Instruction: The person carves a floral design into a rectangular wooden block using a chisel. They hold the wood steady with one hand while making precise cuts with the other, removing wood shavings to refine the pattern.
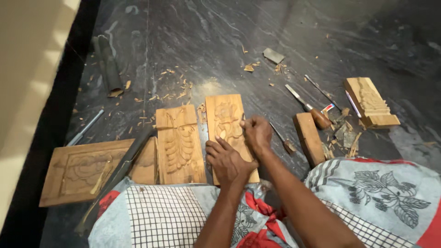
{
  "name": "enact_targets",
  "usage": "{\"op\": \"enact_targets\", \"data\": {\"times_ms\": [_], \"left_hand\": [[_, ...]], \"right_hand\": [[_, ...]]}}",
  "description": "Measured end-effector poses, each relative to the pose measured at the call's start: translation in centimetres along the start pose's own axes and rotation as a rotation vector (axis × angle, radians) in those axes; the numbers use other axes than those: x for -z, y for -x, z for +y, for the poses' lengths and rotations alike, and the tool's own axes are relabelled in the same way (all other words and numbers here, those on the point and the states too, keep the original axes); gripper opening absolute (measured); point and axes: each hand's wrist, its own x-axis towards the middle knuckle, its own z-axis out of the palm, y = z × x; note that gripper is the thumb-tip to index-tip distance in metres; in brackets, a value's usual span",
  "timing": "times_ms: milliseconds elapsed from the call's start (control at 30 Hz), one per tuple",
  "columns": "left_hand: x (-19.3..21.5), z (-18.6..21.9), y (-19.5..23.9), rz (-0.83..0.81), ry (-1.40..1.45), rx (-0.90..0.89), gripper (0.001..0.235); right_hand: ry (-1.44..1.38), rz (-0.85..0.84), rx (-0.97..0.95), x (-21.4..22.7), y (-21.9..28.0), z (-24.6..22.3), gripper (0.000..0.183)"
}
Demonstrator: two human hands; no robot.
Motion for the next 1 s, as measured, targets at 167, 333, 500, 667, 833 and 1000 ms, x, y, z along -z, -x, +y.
{"op": "enact_targets", "data": {"times_ms": [167, 333, 500, 667, 833, 1000], "left_hand": [[0.0, -0.5, -0.1, 0.003, -0.008, 0.011, 0.144], [0.1, 0.0, -0.4, 0.018, -0.003, 0.002, 0.138], [-0.4, -0.3, 0.2, 0.043, -0.047, -0.006, 0.133], [0.6, 0.0, -0.4, -0.037, -0.028, 0.028, 0.139], [-0.6, 0.4, 0.0, 0.034, -0.050, 0.023, 0.133], [-0.5, -0.1, -0.4, 0.032, -0.078, 0.025, 0.132]], "right_hand": [[-0.087, -0.071, -0.051, -1.1, 0.0, 0.2, 0.030], [-0.040, 0.026, 0.119, -0.7, -0.5, -0.2, 0.025], [0.020, 0.046, 0.069, -1.1, 0.3, 0.1, 0.026], [-0.020, -0.029, 0.005, -1.0, 0.2, -1.4, 0.024], [0.181, 0.110, 0.144, 0.3, 0.8, -0.8, 0.022], [0.087, -0.050, -0.020, -1.1, 1.2, -0.3, 0.028]]}}
